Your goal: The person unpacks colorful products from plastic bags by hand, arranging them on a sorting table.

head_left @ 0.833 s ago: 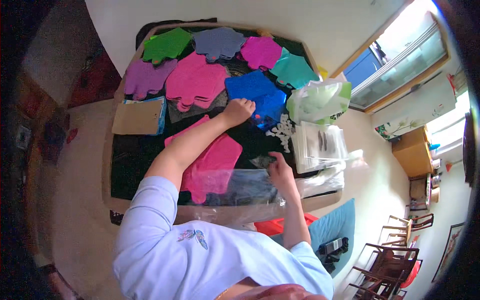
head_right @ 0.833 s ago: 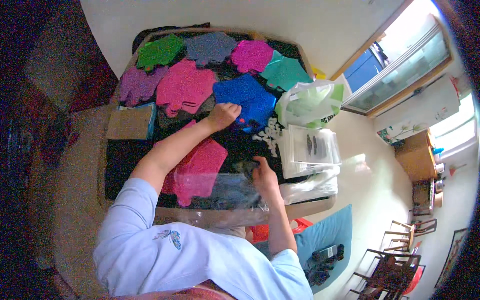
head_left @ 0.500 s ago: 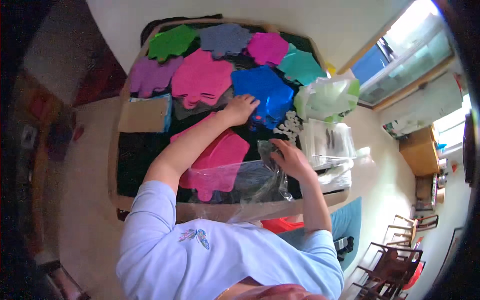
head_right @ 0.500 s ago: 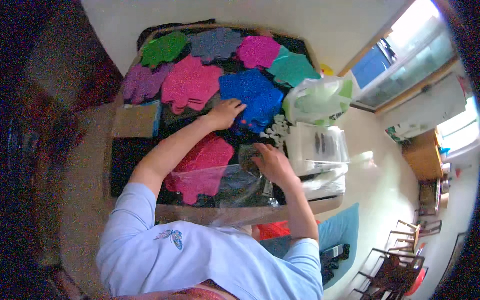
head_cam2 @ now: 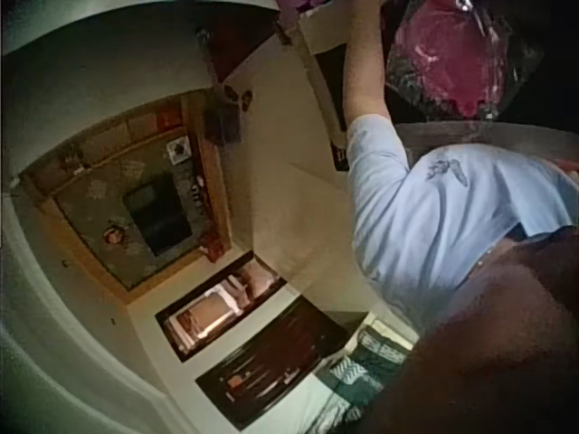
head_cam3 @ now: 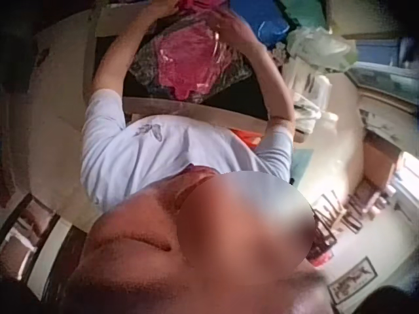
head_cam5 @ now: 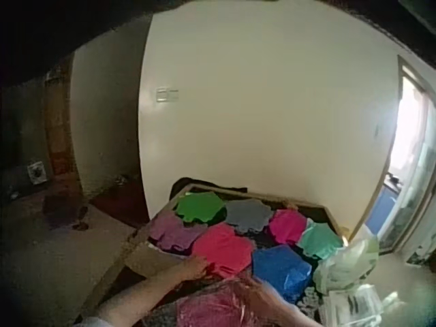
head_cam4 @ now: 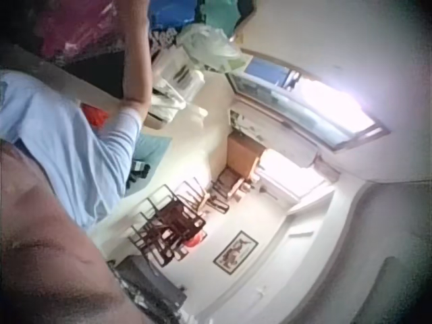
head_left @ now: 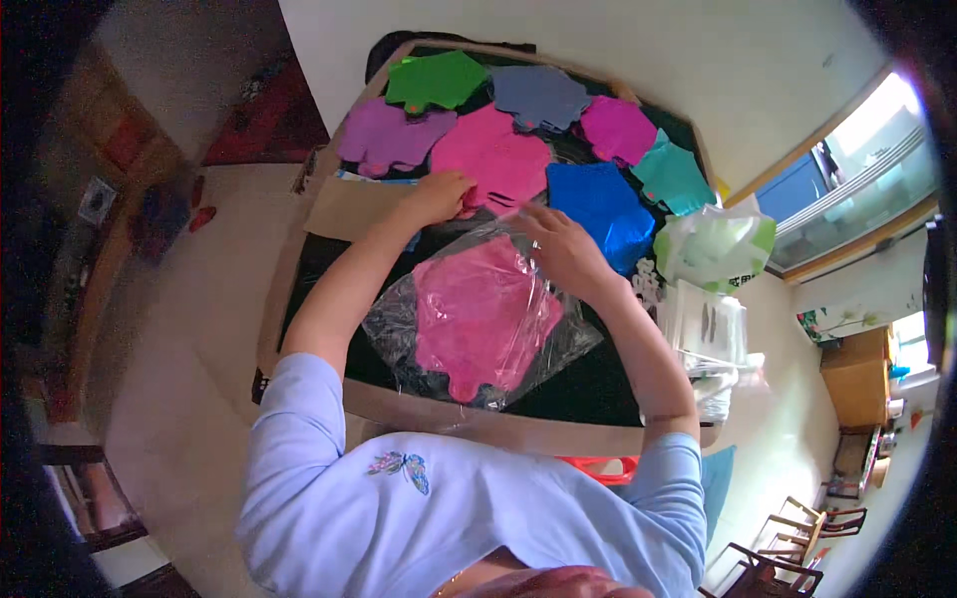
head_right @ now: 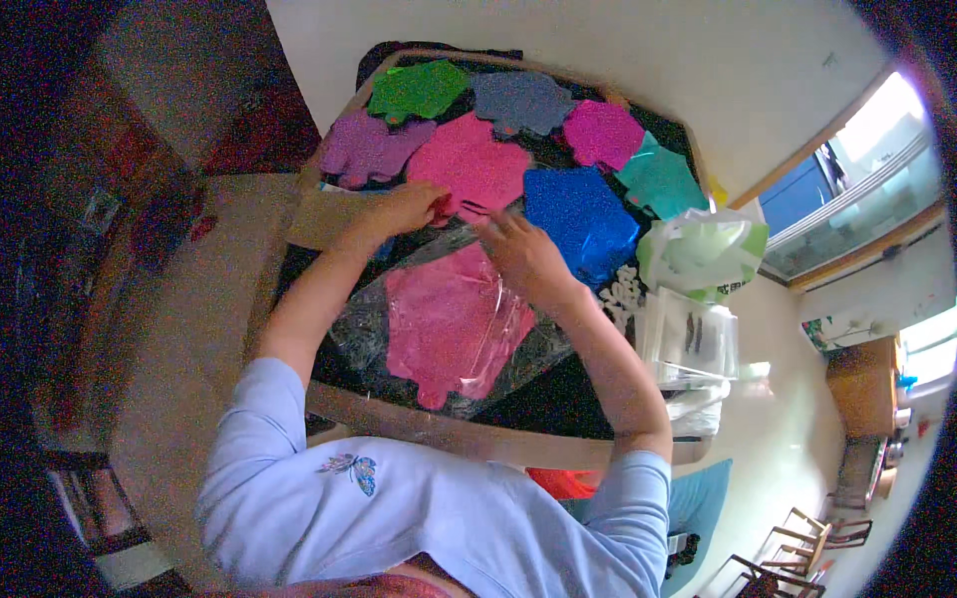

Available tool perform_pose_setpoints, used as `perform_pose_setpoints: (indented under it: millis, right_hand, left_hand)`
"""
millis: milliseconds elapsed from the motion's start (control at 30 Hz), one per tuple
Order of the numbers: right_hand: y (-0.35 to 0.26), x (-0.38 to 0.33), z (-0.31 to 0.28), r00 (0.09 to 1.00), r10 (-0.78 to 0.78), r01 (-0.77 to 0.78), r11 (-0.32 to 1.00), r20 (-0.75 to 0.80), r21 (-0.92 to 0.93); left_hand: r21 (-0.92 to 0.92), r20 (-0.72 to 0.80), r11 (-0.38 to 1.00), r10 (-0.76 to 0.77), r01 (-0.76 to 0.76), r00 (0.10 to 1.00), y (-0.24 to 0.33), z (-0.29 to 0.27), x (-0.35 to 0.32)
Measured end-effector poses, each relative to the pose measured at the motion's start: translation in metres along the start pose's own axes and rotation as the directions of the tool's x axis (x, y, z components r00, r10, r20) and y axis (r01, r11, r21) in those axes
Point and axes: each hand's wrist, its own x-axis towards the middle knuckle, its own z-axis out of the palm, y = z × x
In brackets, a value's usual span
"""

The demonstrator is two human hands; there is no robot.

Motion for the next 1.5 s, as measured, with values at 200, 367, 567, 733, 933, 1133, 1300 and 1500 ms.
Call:
perform_pose_setpoints:
  millis: [200,367,567,733,933,1133,1300,1500]
  right_hand:
    - [0.013,0.009,0.068,0.723,0.083,-0.071,0.996,0.686,-0.046]
    - [0.028,0.051,0.063,0.888,0.338,-0.341,0.939,0.312,-0.048]
    - [0.081,0.074,0.129,0.959,0.216,-0.218,0.976,-0.182,0.01]
    - [0.082,0.093,0.124,0.835,0.55,-0.544,0.832,-0.029,0.107]
    - [0.097,0.09,0.126,0.882,0.466,-0.452,0.879,-0.072,0.152]
    - [0.078,0.09,0.112,0.879,0.473,-0.454,0.867,-0.055,0.204]
    - [0.071,0.078,0.115,0.913,0.408,-0.404,0.906,-0.003,0.125]
    - [0.05,0.081,0.101,0.956,0.293,-0.281,0.931,-0.018,0.233]
  left_hand:
    - [0.106,-0.303,0.962,0.273,-0.252,0.913,-0.033,0.027,0.015]
    - [-0.032,-0.256,0.99,0.127,-0.14,0.958,-0.029,0.014,0.023]
    - [-0.209,-0.385,0.962,0.086,-0.178,0.919,-0.039,0.008,0.025]
    - [-0.119,-0.736,0.983,0.007,-0.14,0.677,-0.031,0.011,-0.005]
    - [0.132,-0.317,0.985,0.147,-0.11,0.937,0.001,0.02,-0.044]
    - [0.418,-0.464,0.908,0.205,0.009,0.862,-0.002,0.044,-0.034]
    - [0.305,-0.398,0.952,0.146,-0.02,0.906,0.001,0.04,-0.027]
    - [0.091,-0.718,0.989,0.144,-0.113,0.681,0.018,0.024,-0.018]
